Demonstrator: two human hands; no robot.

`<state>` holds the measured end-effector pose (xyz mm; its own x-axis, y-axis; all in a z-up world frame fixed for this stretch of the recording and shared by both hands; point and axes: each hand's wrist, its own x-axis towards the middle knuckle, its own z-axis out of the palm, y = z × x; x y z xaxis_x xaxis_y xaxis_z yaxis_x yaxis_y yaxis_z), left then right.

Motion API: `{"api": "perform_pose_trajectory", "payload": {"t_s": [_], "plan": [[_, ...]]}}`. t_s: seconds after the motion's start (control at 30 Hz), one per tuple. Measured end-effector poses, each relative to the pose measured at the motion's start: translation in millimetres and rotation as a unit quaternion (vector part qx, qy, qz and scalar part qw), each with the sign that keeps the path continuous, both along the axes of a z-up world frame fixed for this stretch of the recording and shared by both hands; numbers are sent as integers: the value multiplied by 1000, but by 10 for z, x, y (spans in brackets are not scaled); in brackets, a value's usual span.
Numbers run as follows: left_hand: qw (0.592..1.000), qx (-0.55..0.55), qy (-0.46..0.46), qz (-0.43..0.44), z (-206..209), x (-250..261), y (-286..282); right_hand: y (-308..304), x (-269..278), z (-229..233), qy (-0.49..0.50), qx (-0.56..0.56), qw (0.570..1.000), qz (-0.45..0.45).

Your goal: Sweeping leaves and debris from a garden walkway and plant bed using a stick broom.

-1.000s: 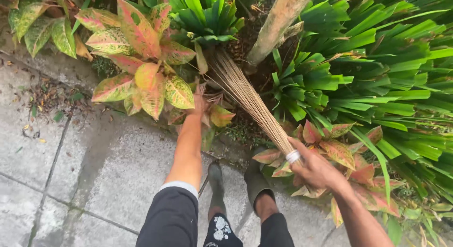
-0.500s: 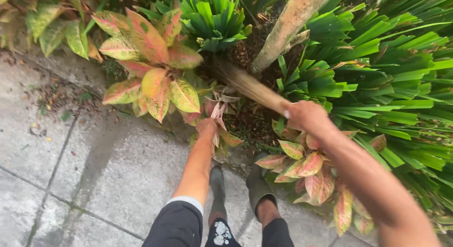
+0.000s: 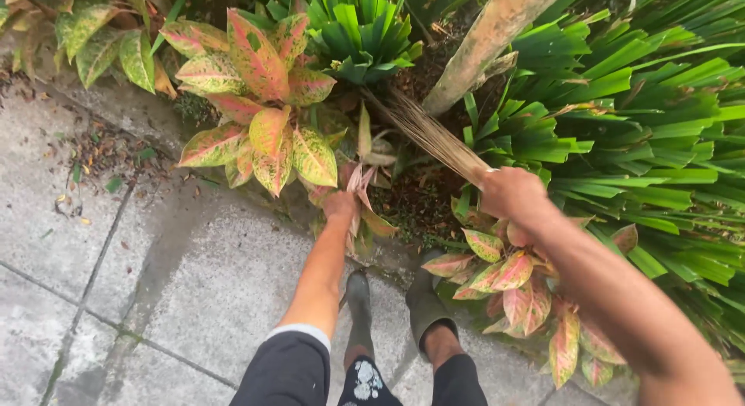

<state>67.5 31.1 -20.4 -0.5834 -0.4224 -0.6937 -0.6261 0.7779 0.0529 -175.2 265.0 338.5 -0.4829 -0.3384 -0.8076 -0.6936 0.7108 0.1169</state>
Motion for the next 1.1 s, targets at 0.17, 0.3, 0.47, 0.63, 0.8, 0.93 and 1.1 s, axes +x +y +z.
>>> {"api": "perform_pose_trajectory", "payload": {"t_s": [0.17,0.3,0.47,0.63,0.8,0.93,1.1], "plan": [[991,-46,106,71,-47,-123,-381,384,154,894,-75,-11,994,-78],[971,-63,203,107,-154,-159,-427,362,466,1024,-97,-58,966,-233],[961,-36,163,220,-197,-243,-338,226,634,-366,-87,-155,942,-285],[966,-25,174,189,-160,-155,-307,562,1056,-107,-123,-87,953,-263],[972,-43,187,134,-27,-154,-426,859,1207,933,-126,-183,914,-339],[971,-37,182,150,0,-106,-345,452,1086,723,-113,-183,918,-333],[956,-44,214,195,-108,-264,-402,245,1037,-701,-99,-196,907,-358]]}}
